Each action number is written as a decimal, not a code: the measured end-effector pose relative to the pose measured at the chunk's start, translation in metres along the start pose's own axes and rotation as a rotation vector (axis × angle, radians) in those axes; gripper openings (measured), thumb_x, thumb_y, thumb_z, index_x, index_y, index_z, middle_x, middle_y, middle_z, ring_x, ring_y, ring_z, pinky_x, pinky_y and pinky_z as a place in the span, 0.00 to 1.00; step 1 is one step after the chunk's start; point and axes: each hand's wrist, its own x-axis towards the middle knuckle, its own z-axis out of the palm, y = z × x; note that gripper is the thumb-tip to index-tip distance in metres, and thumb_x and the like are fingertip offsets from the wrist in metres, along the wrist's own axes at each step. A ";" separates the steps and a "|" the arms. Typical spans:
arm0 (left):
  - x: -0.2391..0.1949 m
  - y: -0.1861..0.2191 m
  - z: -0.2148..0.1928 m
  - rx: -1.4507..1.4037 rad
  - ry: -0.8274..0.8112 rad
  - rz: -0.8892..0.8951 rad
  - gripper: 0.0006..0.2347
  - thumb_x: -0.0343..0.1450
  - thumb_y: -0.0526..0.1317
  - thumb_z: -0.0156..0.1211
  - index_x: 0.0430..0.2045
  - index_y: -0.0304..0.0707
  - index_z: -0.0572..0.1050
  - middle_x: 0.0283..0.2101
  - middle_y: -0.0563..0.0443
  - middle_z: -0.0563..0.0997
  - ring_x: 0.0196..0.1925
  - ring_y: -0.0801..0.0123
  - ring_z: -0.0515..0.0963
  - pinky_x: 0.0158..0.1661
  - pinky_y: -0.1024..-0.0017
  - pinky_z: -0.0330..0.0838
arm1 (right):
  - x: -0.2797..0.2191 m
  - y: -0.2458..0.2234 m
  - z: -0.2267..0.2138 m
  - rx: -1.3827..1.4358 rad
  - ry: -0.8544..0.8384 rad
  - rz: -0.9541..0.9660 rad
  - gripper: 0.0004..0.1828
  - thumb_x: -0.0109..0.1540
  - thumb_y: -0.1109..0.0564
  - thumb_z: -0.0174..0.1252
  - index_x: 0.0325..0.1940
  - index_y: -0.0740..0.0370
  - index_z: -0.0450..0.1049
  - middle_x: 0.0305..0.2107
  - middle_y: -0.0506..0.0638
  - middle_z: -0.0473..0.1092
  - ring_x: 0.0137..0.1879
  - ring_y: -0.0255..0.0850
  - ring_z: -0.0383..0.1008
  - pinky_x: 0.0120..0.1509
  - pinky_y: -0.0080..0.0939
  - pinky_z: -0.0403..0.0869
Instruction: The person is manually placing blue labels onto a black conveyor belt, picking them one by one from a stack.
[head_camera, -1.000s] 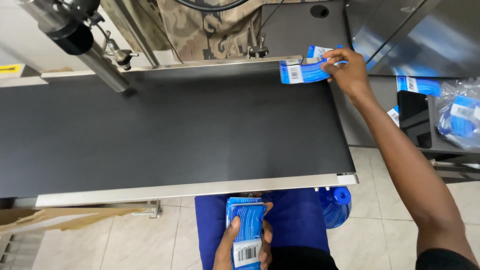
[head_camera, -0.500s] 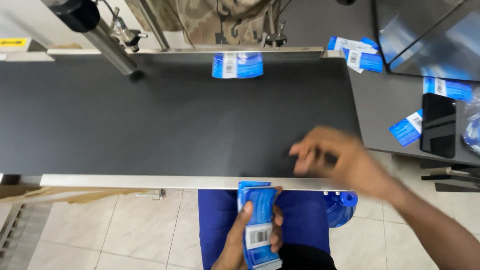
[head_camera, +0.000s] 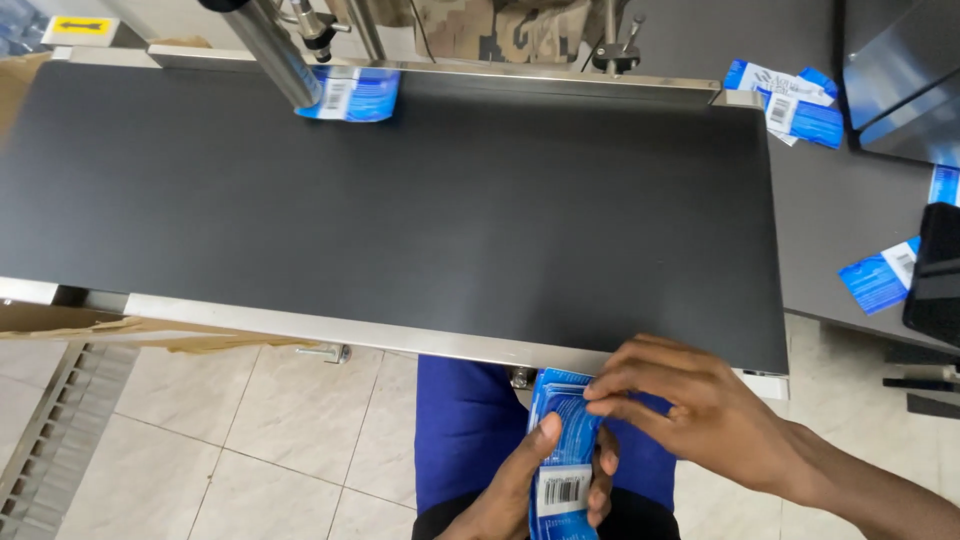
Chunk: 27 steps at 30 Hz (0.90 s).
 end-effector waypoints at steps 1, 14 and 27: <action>-0.001 0.000 -0.001 -0.001 0.001 0.003 0.26 0.77 0.63 0.52 0.43 0.33 0.75 0.32 0.47 0.78 0.29 0.69 0.80 0.38 0.77 0.75 | 0.000 0.000 -0.001 0.001 -0.002 -0.002 0.07 0.65 0.49 0.65 0.42 0.51 0.86 0.35 0.42 0.81 0.41 0.34 0.84 0.46 0.34 0.82; 0.002 -0.001 -0.011 -0.008 -0.029 -0.017 0.27 0.77 0.64 0.51 0.43 0.34 0.75 0.30 0.48 0.78 0.31 0.68 0.80 0.40 0.74 0.75 | 0.008 0.009 -0.007 -0.013 -0.066 0.205 0.07 0.65 0.49 0.66 0.38 0.49 0.86 0.36 0.39 0.81 0.42 0.30 0.84 0.46 0.33 0.79; 0.006 0.008 -0.004 -0.146 -0.037 0.089 0.37 0.77 0.59 0.50 0.76 0.28 0.62 0.40 0.41 0.78 0.30 0.65 0.79 0.32 0.68 0.78 | 0.033 0.106 -0.096 0.137 0.320 0.615 0.15 0.64 0.54 0.71 0.54 0.60 0.83 0.33 0.52 0.79 0.35 0.37 0.76 0.48 0.38 0.75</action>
